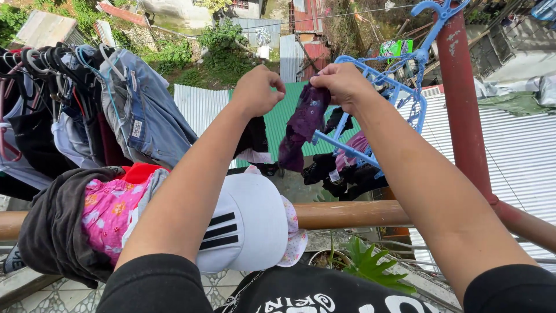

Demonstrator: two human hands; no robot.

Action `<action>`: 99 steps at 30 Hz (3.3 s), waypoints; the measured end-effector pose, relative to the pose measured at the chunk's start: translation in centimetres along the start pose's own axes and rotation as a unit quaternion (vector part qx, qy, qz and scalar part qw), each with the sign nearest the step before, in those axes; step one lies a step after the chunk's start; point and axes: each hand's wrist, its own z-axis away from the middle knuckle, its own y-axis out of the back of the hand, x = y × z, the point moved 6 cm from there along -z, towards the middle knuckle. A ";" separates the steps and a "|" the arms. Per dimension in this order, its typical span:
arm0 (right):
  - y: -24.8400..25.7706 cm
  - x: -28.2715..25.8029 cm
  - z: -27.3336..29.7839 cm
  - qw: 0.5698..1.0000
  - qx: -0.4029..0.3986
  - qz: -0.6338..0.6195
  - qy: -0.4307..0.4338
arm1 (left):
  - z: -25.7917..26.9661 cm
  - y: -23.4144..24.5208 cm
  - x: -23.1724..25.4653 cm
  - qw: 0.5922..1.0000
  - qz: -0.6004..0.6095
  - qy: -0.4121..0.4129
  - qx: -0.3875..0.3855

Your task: Hanging various laundry items, including clothes, hats, and undergarments, onto a multi-clip drying rack and a clothesline on a balcony.

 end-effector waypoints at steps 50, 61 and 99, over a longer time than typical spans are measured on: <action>3.5 16.8 -4.2 0.757 -0.145 0.636 0.013 | -1.7 -24.1 -10.5 0.909 0.131 0.139 -0.371; 1.9 14.8 -3.7 0.846 -0.142 0.510 0.063 | 0.7 -26.1 -9.3 0.893 0.032 0.094 -0.439; 1.3 12.3 1.0 0.661 -0.121 0.736 0.080 | 1.4 -13.7 -4.8 0.714 0.488 0.169 -0.473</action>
